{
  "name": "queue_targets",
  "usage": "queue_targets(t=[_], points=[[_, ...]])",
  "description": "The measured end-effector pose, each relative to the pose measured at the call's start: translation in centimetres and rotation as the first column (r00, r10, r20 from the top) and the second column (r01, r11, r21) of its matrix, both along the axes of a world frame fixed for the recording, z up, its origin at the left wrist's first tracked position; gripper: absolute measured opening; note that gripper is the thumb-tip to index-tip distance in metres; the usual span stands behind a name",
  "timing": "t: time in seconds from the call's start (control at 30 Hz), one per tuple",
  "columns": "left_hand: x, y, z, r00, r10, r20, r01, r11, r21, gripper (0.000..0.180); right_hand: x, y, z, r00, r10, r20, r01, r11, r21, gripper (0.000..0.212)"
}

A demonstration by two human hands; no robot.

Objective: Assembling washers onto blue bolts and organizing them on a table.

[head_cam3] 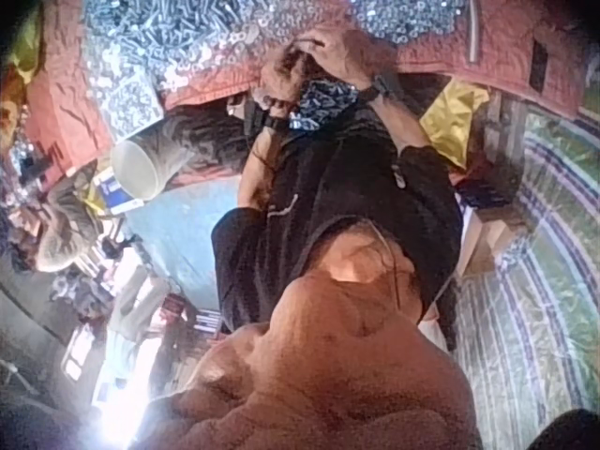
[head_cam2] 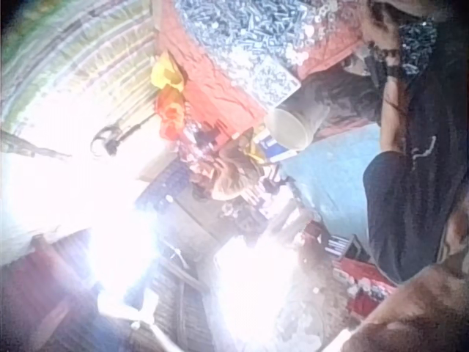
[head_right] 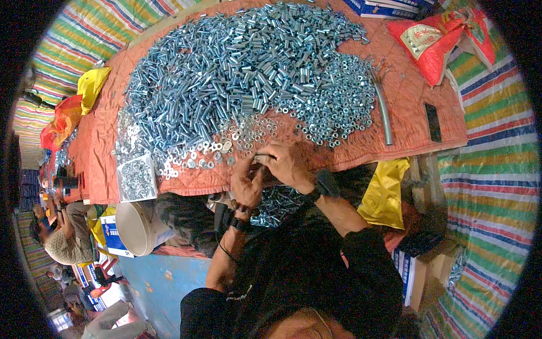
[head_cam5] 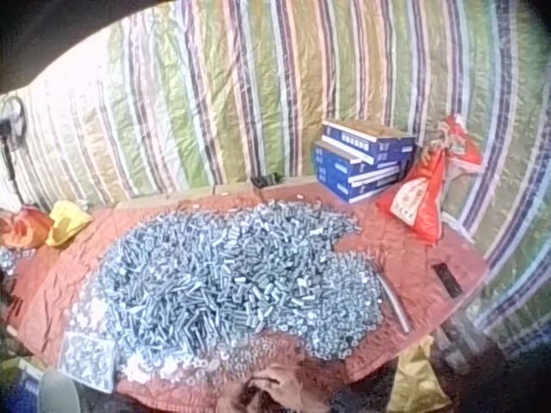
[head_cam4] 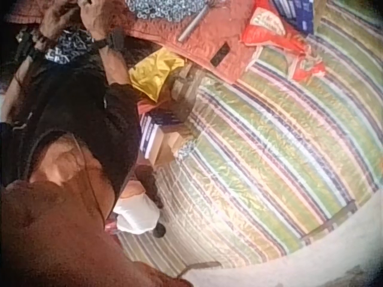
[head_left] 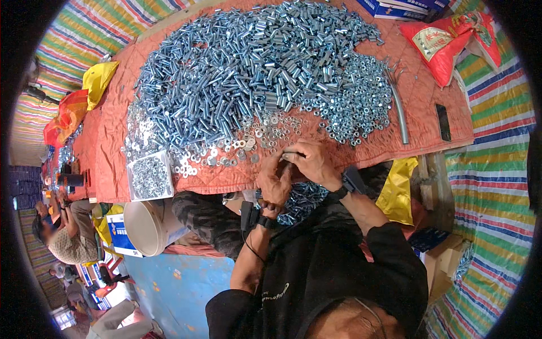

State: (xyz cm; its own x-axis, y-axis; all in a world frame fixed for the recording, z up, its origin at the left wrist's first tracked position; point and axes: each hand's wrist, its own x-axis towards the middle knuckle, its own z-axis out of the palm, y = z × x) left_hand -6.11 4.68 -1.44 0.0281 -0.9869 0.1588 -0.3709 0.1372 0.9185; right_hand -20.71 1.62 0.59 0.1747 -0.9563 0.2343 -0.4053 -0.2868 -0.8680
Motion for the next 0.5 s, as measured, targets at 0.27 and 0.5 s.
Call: queue_targets(t=[0.27,0.5], points=[[0.5,-0.7,-2.2,0.993,0.089,0.071,-0.078,0.985,-0.151,0.029,-0.2,0.0,-1.4,0.999,0.007,0.046,-0.008,1.0,0.015,0.013],[0.5,-0.2,-1.8,0.923,0.152,-0.354,-0.128,0.988,0.091,0.02,-2.7,-0.4,-1.0,0.977,-0.088,-0.196,0.085,0.996,-0.023,0.016]])
